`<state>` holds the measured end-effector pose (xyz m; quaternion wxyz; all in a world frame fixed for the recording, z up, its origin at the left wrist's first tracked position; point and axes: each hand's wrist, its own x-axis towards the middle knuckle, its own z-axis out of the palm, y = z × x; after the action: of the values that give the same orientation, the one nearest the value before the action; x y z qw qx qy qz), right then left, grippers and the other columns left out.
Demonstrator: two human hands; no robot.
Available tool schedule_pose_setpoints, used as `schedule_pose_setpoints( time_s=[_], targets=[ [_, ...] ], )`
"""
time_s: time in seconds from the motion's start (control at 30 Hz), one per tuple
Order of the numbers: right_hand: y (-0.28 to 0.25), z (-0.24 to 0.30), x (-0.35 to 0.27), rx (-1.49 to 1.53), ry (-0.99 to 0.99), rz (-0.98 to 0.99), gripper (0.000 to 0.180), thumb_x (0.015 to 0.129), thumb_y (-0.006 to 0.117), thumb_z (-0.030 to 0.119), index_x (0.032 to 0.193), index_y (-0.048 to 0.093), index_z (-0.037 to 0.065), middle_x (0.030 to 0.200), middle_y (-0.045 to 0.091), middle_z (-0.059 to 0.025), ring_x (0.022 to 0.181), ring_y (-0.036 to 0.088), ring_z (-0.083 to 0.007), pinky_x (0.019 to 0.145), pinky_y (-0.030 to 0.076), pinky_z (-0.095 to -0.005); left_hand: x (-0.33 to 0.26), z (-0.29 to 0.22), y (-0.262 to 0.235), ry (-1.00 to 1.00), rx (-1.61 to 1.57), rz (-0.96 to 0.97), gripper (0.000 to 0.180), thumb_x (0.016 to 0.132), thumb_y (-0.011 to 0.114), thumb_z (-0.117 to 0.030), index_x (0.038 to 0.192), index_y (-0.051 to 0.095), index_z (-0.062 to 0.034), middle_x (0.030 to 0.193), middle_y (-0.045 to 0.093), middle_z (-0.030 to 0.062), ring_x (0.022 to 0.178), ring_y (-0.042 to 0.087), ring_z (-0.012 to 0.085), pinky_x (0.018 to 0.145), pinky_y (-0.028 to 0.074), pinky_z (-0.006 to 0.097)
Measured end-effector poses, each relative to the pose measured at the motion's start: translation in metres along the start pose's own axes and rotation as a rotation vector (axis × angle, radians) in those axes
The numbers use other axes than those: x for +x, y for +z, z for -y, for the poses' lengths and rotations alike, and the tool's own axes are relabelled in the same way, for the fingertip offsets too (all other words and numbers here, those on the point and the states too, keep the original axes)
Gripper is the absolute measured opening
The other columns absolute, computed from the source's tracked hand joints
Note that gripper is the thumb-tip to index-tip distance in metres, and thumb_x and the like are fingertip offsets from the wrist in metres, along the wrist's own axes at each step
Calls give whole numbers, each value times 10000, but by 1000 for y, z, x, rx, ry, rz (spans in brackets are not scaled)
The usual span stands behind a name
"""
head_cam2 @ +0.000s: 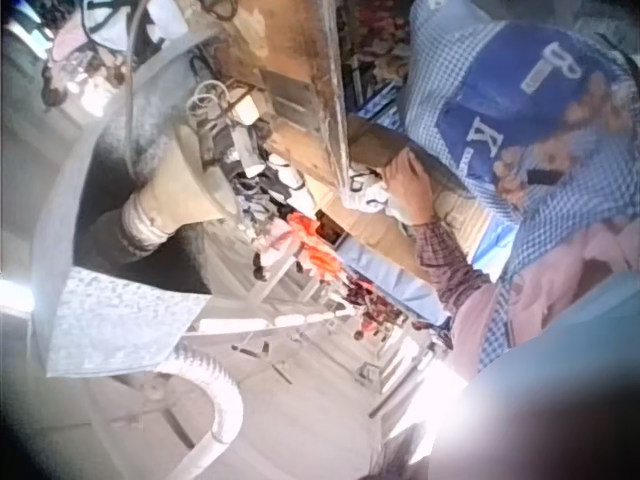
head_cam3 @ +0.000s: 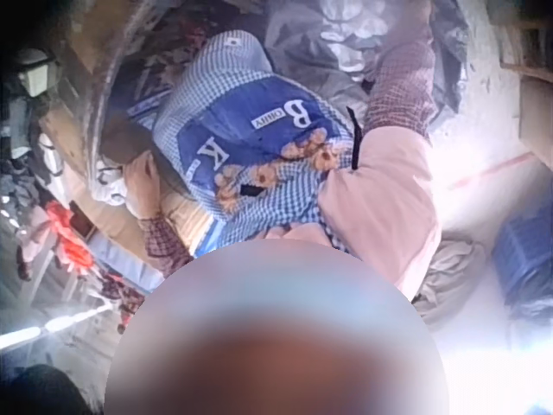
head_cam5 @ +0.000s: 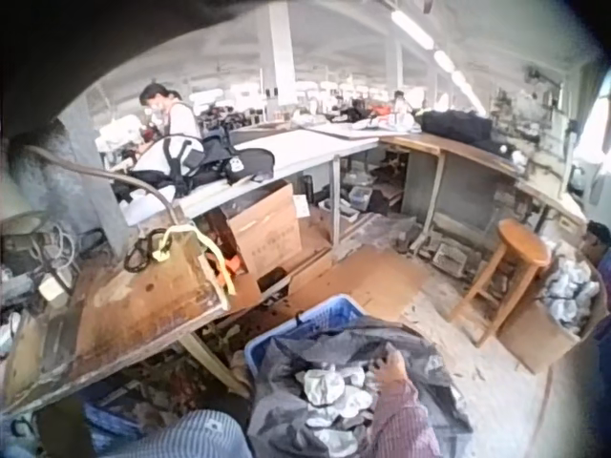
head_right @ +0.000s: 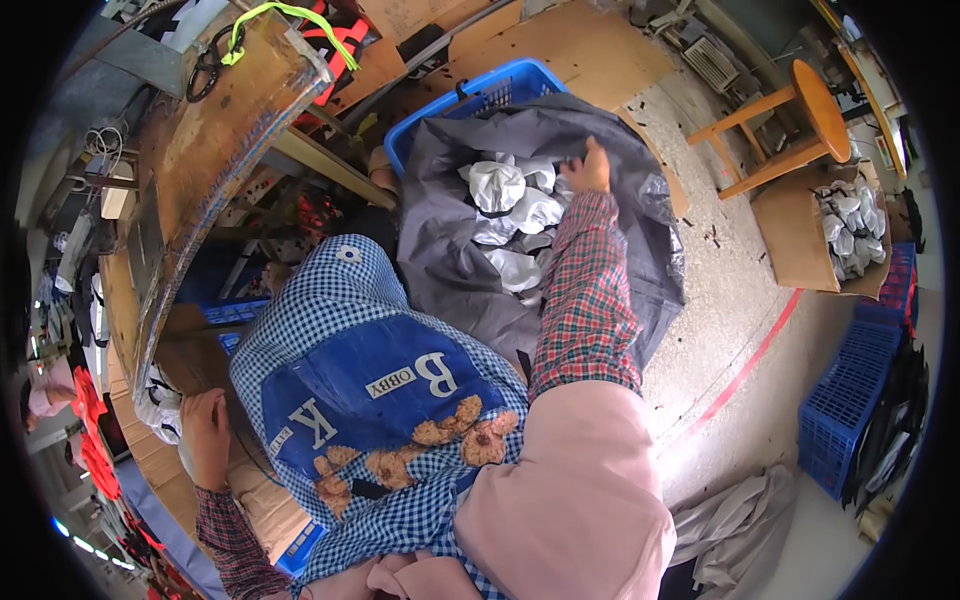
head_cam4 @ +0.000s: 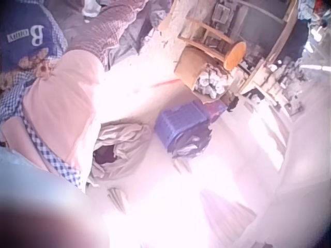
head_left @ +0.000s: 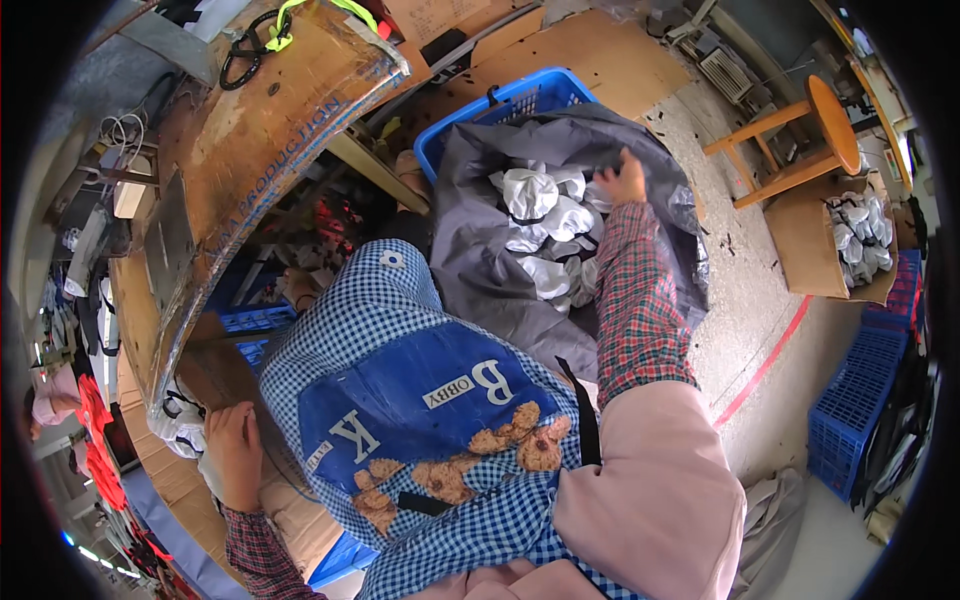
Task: Assembling garment components using a heat-sealing or specialized industrial press tool.
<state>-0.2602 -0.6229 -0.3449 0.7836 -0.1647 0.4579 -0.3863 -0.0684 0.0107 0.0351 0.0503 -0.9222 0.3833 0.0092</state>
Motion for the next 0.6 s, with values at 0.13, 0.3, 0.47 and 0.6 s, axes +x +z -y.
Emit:
schedule_pose_setpoints(
  time_s=[0.13,0.3,0.47,0.6],
  targets=[
    [109,74,-21,-29,-226,456,620,999,440,250,1528,147,115,1602,116,-58,1423,219,-388,1076,272,-617,-8,2,0,-13,34,28,115,885,573,-78,964,646,-37,896,639,119,902,569,319,955,423,450],
    [138,84,-23,-459,-236,286,572,950,529,248,1465,340,87,1493,373,-142,1358,366,-360,1026,387,-523,-9,7,0,27,51,10,115,884,572,-64,969,624,-6,909,629,137,895,562,329,848,444,408],
    [101,12,-16,-1247,-776,160,418,857,606,259,1211,595,37,1025,674,-216,1048,630,-344,943,478,-364,-2,4,2,47,39,2,119,891,566,-70,972,623,-4,921,632,139,898,562,331,844,443,409],
    [62,-76,-63,-1609,-1246,564,434,834,610,225,1259,587,139,1335,548,-136,1220,523,-365,989,448,-443,0,4,3,39,39,5,126,896,562,-78,975,626,-3,921,632,142,895,562,333,838,443,410]
  ],
)
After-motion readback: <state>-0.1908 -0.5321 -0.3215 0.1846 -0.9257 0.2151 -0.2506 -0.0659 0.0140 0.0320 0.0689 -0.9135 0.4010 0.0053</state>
